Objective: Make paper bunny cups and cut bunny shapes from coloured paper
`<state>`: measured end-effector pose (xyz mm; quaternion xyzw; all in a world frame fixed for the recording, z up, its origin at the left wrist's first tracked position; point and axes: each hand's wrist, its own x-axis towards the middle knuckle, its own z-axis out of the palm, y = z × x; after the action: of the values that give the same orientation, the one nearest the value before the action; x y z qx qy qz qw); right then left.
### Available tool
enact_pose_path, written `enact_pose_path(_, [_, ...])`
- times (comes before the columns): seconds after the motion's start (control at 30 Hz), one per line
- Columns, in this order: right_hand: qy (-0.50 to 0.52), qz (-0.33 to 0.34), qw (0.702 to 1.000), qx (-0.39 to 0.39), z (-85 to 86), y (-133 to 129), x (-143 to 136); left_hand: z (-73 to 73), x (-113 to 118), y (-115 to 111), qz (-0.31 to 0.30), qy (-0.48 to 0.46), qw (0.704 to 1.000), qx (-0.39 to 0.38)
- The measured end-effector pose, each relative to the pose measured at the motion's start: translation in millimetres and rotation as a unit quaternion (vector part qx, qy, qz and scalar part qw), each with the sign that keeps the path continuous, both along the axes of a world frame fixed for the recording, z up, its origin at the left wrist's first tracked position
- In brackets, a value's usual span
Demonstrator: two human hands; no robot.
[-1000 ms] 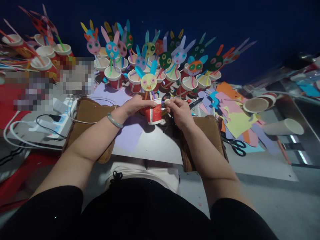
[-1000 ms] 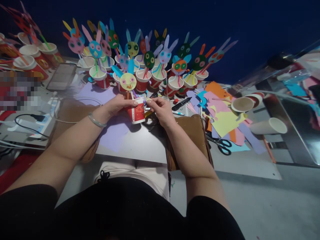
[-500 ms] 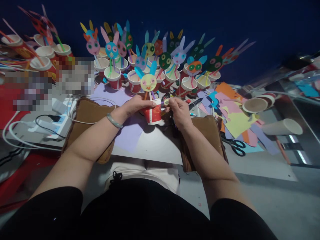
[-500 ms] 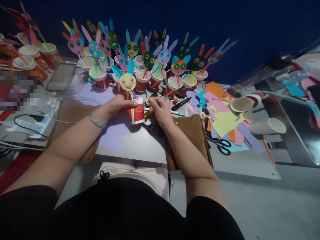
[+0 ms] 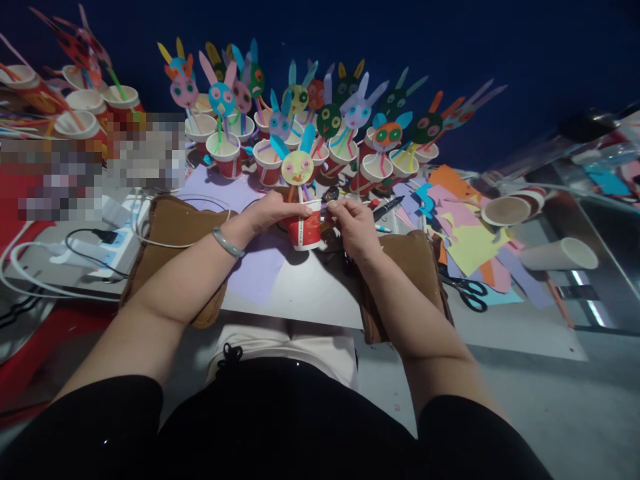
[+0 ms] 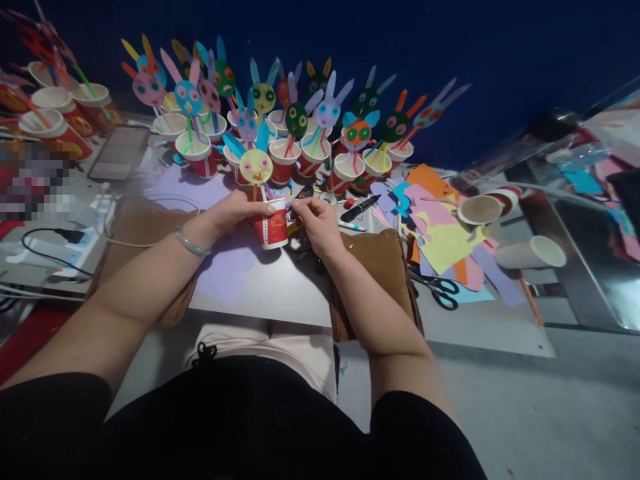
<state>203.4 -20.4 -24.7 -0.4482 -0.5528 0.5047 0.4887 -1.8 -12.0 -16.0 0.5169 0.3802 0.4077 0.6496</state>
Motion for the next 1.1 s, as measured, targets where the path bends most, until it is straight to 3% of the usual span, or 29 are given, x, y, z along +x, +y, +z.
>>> enact_pose_path(0.37, [-0.079, -0.023, 0.995, 0.057, 3.5, -3.5, 1.6, 3.5, 3.0, -0.9, -0.011, 0.044, 0.999, -0.007])
enact_pose_path(0.67, [0.018, -0.033, 0.999, -0.031, -0.9, 4.0, -2.7, -0.3, 0.7, 0.3, 0.020, -0.026, 0.999, -0.027])
enact_pose_path(0.83, [0.009, -0.010, 1.000, 0.005, -0.4, -0.7, -2.5, 1.5, 1.7, -1.2, 0.021, -0.015, 0.999, -0.033])
enact_pose_path(1.1, [-0.018, -0.028, 0.998, 0.049, -0.4, -4.0, -2.4, 2.3, 3.4, -1.1, -0.002, 0.002, 1.000, 0.025])
